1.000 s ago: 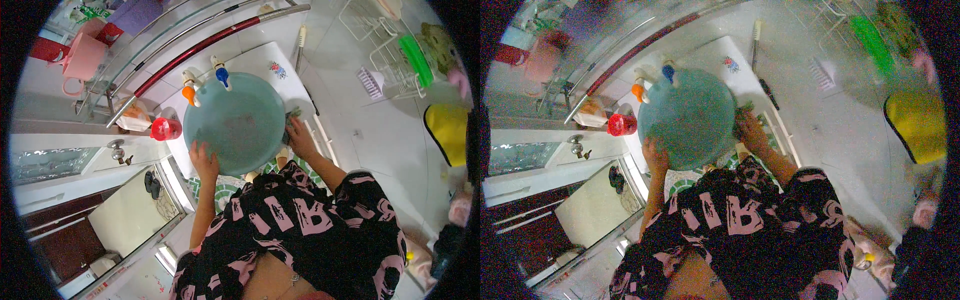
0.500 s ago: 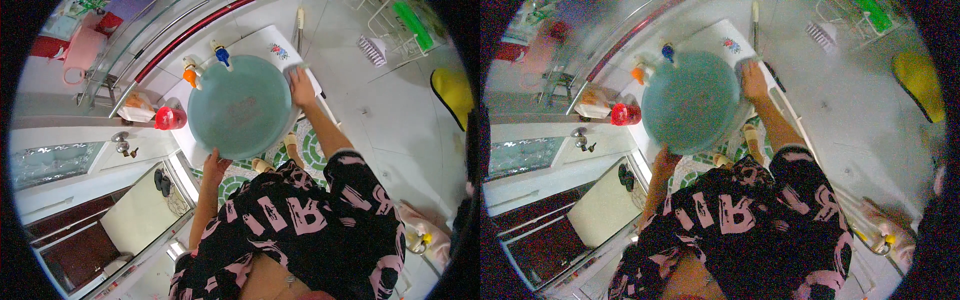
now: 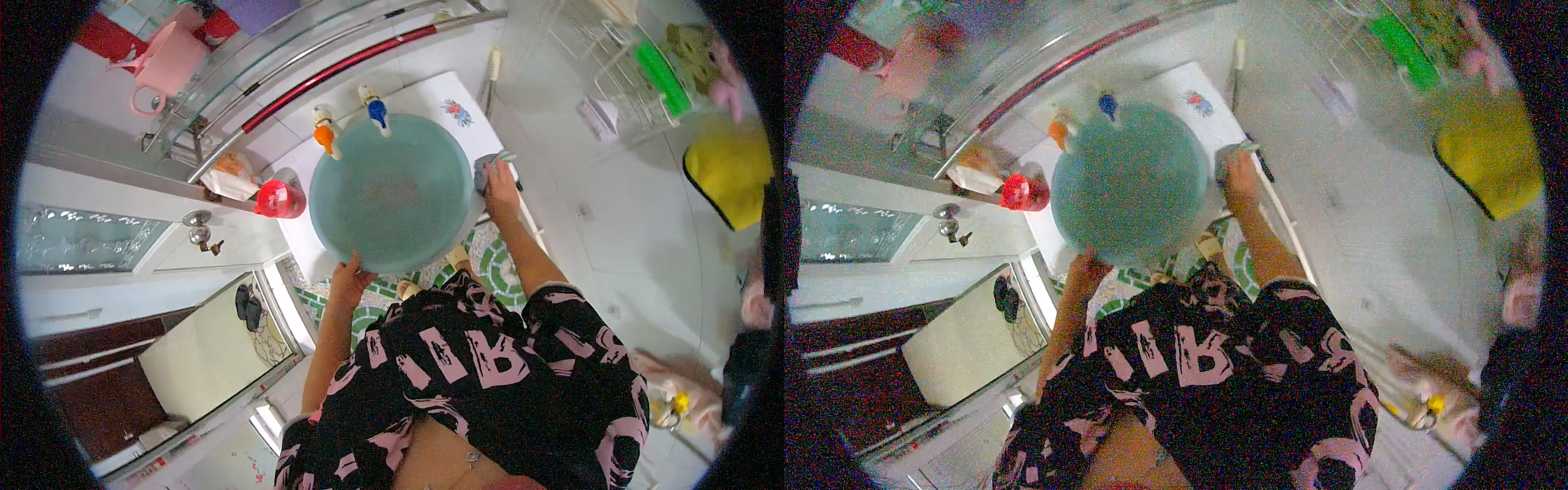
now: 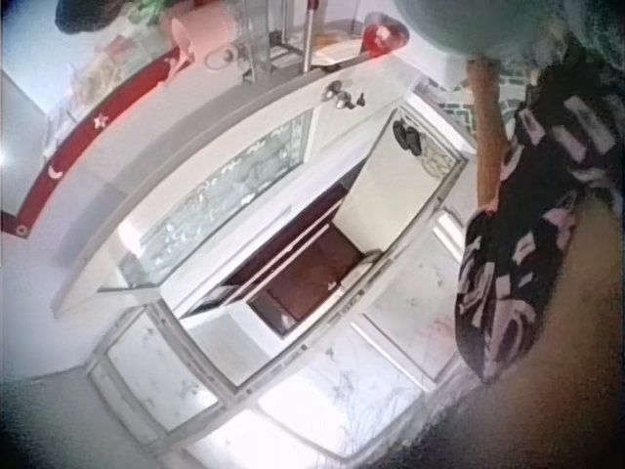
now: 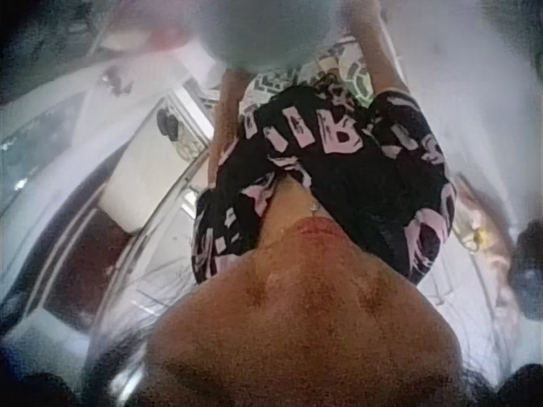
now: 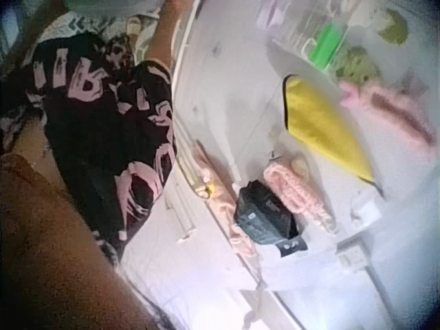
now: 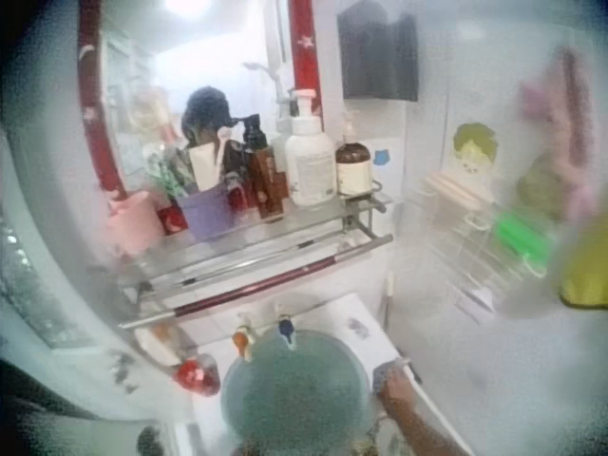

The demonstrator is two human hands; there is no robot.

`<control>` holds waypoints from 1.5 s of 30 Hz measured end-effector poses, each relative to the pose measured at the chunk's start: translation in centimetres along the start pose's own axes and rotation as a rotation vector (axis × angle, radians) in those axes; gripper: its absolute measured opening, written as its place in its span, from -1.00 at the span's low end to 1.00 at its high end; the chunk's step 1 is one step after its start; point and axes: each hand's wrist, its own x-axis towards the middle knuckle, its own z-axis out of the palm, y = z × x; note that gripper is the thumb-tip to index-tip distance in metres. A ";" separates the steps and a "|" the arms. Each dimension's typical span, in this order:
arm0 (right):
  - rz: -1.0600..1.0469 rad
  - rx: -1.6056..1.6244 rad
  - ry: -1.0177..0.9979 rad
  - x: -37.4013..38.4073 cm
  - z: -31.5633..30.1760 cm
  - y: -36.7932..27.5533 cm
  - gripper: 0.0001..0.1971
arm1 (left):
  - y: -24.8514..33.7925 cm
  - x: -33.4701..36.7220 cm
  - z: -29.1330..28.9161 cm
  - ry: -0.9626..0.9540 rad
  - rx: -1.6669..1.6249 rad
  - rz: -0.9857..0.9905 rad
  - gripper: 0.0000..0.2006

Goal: The person washes a cloth in a basin, scrubs a plastic basin and a bathroom sink by hand with the cloth, and then rinses both with water.

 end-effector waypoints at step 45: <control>-0.471 0.933 -0.261 19.9 5.7 -20.7 -0.79 | 1.3 -0.2 4.8 0.749 -0.089 -0.236 -0.67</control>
